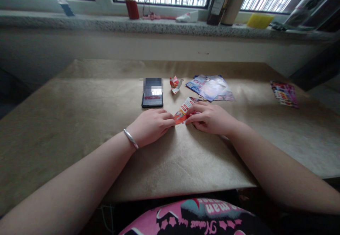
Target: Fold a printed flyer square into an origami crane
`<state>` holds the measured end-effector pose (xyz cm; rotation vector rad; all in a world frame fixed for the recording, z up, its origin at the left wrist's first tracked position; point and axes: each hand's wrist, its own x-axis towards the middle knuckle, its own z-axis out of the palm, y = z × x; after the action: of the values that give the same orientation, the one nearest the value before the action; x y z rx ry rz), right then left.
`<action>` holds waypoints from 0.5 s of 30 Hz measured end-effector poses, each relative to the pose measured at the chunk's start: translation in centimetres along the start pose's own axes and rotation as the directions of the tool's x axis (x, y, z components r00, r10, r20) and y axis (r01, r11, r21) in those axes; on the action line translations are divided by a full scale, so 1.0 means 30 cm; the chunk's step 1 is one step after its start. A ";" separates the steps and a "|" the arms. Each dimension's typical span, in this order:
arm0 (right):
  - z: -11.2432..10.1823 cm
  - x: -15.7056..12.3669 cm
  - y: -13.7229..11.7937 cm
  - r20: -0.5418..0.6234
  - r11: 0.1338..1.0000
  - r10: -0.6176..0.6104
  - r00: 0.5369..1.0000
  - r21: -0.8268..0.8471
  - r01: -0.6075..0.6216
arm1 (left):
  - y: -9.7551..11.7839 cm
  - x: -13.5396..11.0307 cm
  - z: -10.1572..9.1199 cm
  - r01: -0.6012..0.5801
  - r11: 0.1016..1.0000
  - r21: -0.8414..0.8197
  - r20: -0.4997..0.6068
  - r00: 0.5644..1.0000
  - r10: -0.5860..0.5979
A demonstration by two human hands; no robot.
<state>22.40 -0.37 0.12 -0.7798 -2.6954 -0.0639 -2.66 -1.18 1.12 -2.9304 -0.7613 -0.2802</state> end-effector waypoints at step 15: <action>0.013 0.026 -0.010 -0.022 0.999 0.002 1.000 -0.052 -0.003 | -0.001 -0.009 0.016 0.029 0.999 0.030 -0.022 0.999 -0.028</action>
<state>21.49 -0.18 0.01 -0.7935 -2.6820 -0.1419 -2.85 -1.21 0.58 -2.8859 -0.7973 -0.2996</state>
